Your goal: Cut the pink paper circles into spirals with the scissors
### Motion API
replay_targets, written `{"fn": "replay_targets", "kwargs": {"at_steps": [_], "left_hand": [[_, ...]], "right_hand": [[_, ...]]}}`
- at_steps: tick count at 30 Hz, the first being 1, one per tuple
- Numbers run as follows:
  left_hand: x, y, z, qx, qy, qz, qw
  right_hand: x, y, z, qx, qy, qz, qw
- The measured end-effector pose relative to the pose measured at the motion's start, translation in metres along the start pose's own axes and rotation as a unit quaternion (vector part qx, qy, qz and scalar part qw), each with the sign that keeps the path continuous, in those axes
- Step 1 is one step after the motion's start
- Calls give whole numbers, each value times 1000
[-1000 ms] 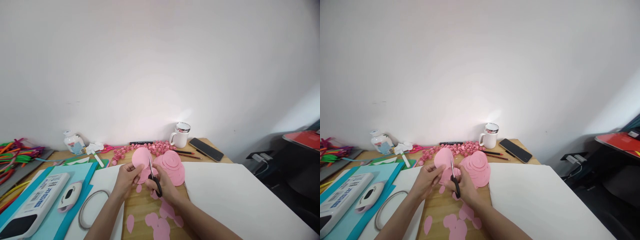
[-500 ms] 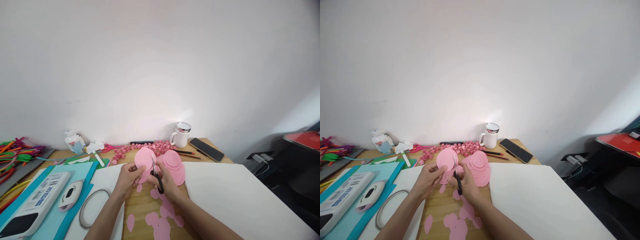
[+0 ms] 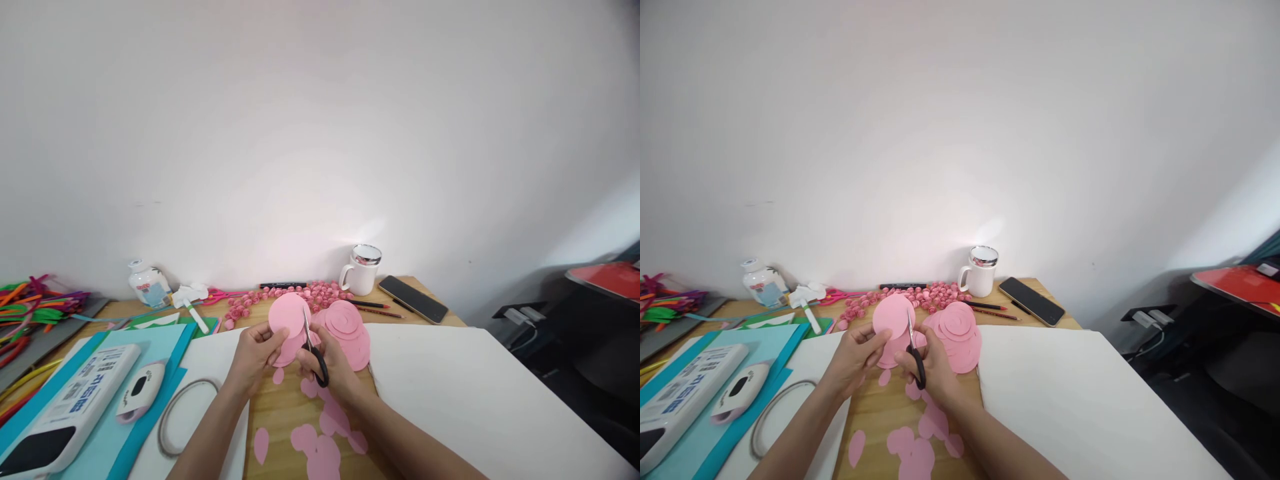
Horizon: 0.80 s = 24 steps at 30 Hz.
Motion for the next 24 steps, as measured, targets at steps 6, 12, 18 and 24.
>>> {"fn": "replay_targets", "kwargs": {"at_steps": [6,12,18,24], "left_hand": [[2,1,-1,-1,-32,-34,999],[-4,-1,-2,23,-75,-43,996],[-4,-4,-2,21,1,-36,999],[-5,-4,3,21,13,-19,1000]], "right_hand": [[-2,-4,4,-7,2,2,1000],[-12,-9,2,-51,3,17,999],[-11,-9,6,-51,1,7,999],[-10,-11,22,-23,21,-2,1000]]}}
Point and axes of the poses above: each hand's wrist, its own y-axis towards the middle knuckle, its own x-axis out of the back of the hand, z = x × y, the point moved 6 cm from there along y, towards the middle knuckle, and after that the axes turned 10 degrees about -x, right-handed, at the moved point
